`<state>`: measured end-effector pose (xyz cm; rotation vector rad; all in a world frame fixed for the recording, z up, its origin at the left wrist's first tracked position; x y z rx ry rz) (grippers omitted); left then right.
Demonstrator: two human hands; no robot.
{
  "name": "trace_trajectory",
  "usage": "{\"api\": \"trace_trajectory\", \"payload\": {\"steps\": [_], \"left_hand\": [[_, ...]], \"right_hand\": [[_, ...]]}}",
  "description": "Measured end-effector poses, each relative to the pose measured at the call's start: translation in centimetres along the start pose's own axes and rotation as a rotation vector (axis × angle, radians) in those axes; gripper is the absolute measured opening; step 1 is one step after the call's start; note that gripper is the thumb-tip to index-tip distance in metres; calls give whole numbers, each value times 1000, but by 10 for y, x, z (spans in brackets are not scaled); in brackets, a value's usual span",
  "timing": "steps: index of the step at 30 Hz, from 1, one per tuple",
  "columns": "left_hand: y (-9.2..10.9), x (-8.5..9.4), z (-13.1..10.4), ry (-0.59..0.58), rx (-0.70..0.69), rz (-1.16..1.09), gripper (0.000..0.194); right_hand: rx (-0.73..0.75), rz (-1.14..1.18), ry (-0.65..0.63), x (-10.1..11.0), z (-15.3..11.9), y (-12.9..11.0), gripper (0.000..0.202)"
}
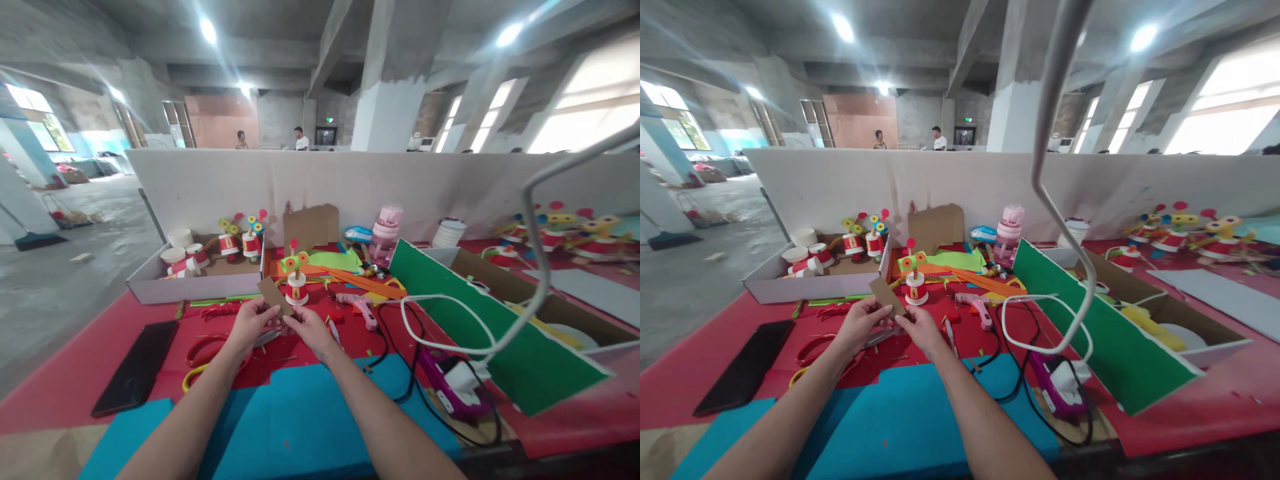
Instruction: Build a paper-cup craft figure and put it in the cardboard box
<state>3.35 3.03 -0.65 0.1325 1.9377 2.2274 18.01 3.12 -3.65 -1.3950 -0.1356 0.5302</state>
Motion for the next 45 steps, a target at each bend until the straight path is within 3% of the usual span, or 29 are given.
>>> {"api": "trace_trajectory", "payload": {"steps": [5,10,15,21,27,32,34,38,41,45], "left_hand": [[-8,0,2,-57,71,-23,29],[-10,1,3,4,55,21,29],[-16,0,3,-25,95,100,24],[-26,4,9,-21,79,153,24],[-22,2,7,-8,-24,303,17],[-5,-17,-5,95,-295,650,5],[-4,-22,-7,100,-326,699,7],[-13,-14,-2,222,-158,558,7],[-23,-5,3,196,-53,404,13],[-28,-2,5,141,-30,310,15]], "right_hand": [[-23,42,-90,-7,-3,-3,29],[-82,-54,-57,-3,-2,3,30],[-46,-251,-42,2,-1,7,24],[-53,-257,-3,-1,0,9,9],[-100,-320,173,-5,-1,13,12],[-101,-137,257,-7,-3,16,16],[-103,-111,245,-6,-2,17,18],[-93,-162,122,-1,2,17,17],[-67,-211,76,1,4,16,23],[-47,-284,74,0,2,10,26]]}}
Point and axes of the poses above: each hand's wrist, its own z-axis towards the middle knuckle, its own x-axis out of the back of the hand, y = z × x, the point moved 2 cm from there along z, towards the middle knuckle, and after that the axes turned 4 degrees about -y, right-handed, at the moved point
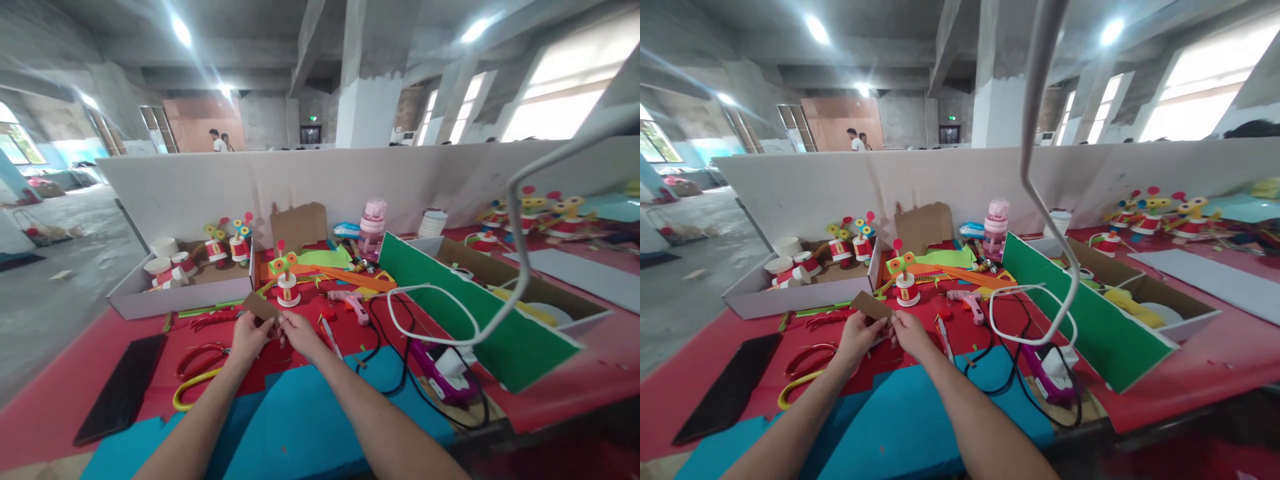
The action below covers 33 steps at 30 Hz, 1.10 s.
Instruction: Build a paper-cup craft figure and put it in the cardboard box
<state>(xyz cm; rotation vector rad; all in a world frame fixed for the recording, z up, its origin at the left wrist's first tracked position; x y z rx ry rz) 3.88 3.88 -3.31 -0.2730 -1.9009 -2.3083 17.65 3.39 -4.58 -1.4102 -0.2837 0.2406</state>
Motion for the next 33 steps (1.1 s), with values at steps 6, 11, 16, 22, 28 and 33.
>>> {"api": "trace_trajectory", "payload": {"steps": [6,11,16,22,28,33], "left_hand": [[18,-3,-9,6,-170,156,9],[36,-9,-18,-57,-350,256,11],[16,-5,-7,-10,18,-66,17],[16,-2,-6,-126,155,-260,30],[20,5,-6,-113,157,-284,33],[20,7,-4,-162,119,-297,32]], "right_hand": [[-5,-11,79,-3,-7,-10,29],[16,10,81,0,-9,-7,36],[-2,23,1,5,-3,-6,23],[108,30,97,9,-4,-12,18],[81,70,79,6,-3,-10,16],[12,198,13,-1,-1,-6,24]]}}
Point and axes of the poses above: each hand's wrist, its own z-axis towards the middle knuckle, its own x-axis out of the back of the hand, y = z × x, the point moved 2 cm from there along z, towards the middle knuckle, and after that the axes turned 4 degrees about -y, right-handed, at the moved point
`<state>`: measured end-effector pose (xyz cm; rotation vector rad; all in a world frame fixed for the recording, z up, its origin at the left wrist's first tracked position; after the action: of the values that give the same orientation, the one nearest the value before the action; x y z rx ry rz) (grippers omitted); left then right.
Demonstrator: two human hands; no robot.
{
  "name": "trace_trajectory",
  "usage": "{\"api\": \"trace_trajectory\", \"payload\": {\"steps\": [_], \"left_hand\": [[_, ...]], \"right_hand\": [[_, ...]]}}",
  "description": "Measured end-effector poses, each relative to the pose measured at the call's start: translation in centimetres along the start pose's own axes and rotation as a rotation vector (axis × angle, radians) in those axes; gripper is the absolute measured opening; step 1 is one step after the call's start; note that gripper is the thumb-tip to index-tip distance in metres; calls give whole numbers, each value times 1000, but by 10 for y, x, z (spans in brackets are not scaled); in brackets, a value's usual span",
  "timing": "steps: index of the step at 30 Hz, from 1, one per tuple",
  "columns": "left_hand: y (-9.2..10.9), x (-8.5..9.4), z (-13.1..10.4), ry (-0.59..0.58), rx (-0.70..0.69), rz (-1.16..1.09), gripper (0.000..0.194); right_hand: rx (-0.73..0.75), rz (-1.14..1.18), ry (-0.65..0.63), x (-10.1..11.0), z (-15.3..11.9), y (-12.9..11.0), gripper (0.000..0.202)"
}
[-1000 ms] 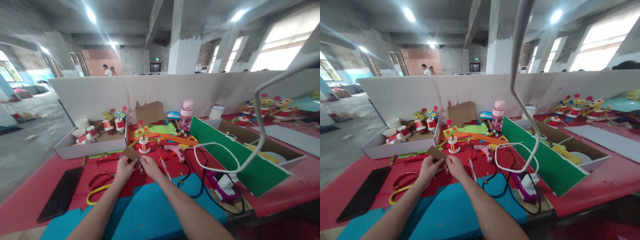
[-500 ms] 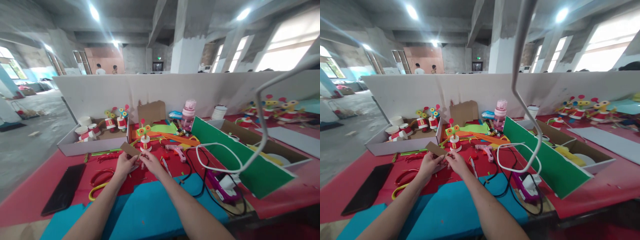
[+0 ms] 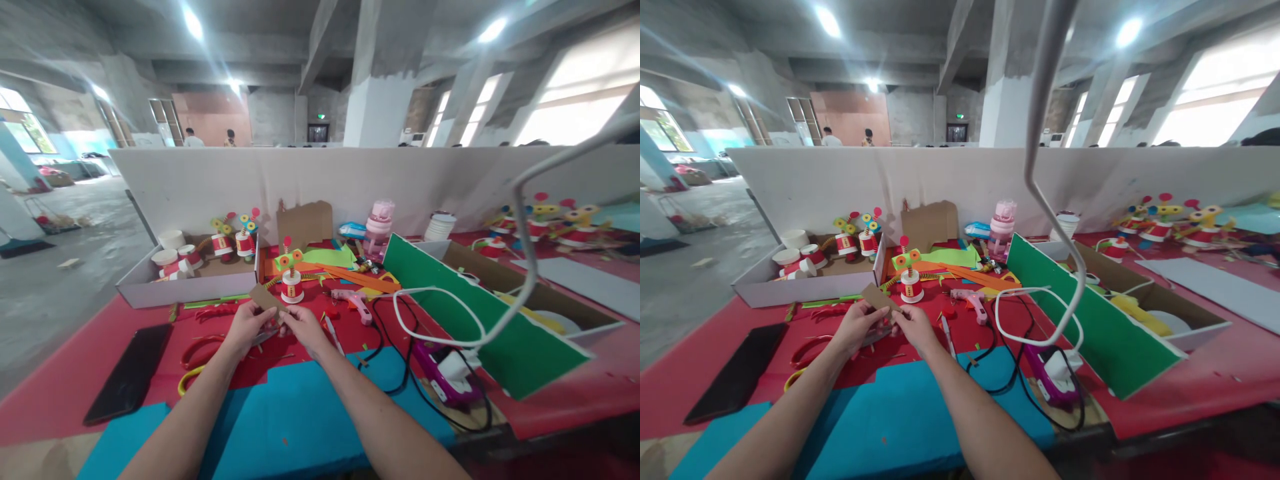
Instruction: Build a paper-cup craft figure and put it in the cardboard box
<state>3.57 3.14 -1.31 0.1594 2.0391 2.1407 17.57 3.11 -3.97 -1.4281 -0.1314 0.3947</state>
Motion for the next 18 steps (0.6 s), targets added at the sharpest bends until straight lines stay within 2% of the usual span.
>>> {"api": "trace_trajectory", "payload": {"steps": [3,7,13,15,18], "left_hand": [[-1,-1,0,-19,2,-4,31],[-5,-2,-1,49,0,84,30],[1,-11,-5,145,-317,455,8],[-1,-10,-3,182,-272,423,10],[-6,-7,0,163,-60,208,23]], "right_hand": [[-12,-17,15,-1,-1,0,26],[-8,-82,94,0,-4,0,26],[-19,-64,176,3,-4,4,23],[-31,-21,165,2,-4,4,23],[-39,42,107,-1,-4,1,20]]}}
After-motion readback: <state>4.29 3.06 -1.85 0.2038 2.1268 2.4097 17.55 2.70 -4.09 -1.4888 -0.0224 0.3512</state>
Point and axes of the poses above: each hand's wrist, its own z-axis towards the middle knuckle, its own x-axis out of the back of the hand, y = z × x, the point moved 2 cm from there along z, towards the middle knuckle, and after that the axes turned 4 degrees about -y, right-handed, at the moved point
